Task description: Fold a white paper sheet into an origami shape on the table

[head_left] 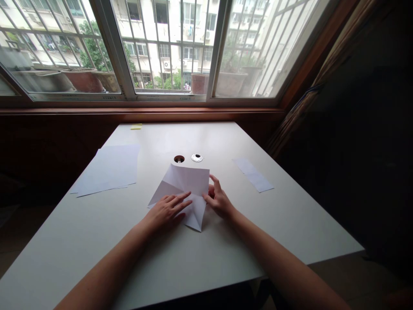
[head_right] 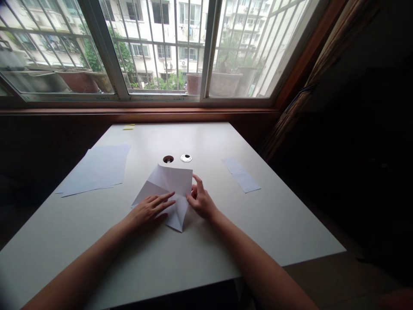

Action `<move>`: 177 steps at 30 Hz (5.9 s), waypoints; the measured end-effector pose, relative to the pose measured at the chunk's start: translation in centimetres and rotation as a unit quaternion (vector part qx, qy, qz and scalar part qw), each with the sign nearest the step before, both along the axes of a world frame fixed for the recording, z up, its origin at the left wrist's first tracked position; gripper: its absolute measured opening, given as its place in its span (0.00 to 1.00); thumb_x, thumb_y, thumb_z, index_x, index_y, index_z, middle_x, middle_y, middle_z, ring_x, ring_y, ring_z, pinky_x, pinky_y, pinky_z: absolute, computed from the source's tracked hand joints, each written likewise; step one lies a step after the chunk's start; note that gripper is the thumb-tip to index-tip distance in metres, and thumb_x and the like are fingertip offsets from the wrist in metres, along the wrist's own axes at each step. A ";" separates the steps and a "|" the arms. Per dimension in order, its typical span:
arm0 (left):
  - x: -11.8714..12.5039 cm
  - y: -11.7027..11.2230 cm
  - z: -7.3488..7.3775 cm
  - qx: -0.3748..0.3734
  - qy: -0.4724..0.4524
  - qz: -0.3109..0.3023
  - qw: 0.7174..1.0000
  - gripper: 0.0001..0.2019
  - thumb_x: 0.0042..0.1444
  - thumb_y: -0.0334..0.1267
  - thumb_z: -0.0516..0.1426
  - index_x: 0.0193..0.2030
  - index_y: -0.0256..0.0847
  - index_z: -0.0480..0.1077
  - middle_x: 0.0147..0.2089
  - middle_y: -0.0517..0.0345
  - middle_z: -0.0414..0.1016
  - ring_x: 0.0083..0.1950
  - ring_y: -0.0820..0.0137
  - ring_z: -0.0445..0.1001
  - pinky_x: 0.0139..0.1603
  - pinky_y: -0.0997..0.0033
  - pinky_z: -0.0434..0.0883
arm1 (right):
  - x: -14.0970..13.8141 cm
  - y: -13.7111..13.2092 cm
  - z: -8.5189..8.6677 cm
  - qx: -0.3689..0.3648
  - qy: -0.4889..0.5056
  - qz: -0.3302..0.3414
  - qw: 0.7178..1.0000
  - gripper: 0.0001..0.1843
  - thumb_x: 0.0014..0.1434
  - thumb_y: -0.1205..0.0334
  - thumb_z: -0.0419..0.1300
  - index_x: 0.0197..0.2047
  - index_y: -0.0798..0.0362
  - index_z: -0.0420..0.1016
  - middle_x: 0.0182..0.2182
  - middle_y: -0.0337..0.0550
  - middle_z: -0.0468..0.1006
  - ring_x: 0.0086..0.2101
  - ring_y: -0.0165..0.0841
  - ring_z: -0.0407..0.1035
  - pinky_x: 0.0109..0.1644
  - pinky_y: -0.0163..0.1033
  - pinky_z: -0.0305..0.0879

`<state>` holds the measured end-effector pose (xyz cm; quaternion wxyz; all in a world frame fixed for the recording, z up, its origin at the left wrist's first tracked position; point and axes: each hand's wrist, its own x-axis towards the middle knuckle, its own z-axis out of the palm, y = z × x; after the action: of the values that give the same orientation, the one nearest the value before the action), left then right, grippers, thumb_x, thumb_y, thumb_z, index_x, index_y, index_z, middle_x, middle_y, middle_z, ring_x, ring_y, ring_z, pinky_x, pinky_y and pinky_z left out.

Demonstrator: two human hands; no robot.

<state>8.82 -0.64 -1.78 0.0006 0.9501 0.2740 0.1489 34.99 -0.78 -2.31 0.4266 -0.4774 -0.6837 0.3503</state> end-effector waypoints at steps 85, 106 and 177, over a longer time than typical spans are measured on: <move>-4.2 3.4 0.6 -0.328 -0.736 0.148 0.573 0.16 0.49 0.41 0.70 0.37 0.42 0.68 0.33 0.63 0.75 0.34 0.74 0.75 0.41 0.71 0.73 | 3.2 1.3 0.3 -0.168 0.316 -0.058 0.932 0.16 0.48 0.51 0.72 0.34 0.53 0.78 0.27 0.41 0.77 0.25 0.30 0.70 0.28 0.36 0.64; -4.9 4.2 -1.1 -0.436 -0.546 0.223 0.680 0.25 0.45 0.46 0.70 0.49 0.39 0.76 0.37 0.52 0.79 0.37 0.65 0.76 0.37 0.69 0.72 | 4.5 1.7 1.2 -0.164 0.243 -0.055 0.955 0.47 0.45 0.56 0.73 0.65 0.42 0.57 0.24 0.26 0.63 0.19 0.22 0.52 0.22 0.30 0.44; -3.0 2.4 -1.9 -0.053 -0.010 0.149 0.987 0.38 0.61 0.63 0.51 0.73 0.48 0.50 0.74 0.48 0.50 0.74 0.50 0.44 0.71 0.41 0.45 | -1.1 0.0 -0.7 0.114 -0.374 0.092 0.916 0.54 0.55 0.26 0.53 0.73 0.53 0.47 0.71 0.53 0.49 0.69 0.47 0.43 0.71 0.54 0.45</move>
<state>5.78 1.79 -3.64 0.0319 0.8959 0.4199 0.1417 33.93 -0.82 -2.99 0.1572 -0.4564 -0.8696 0.1035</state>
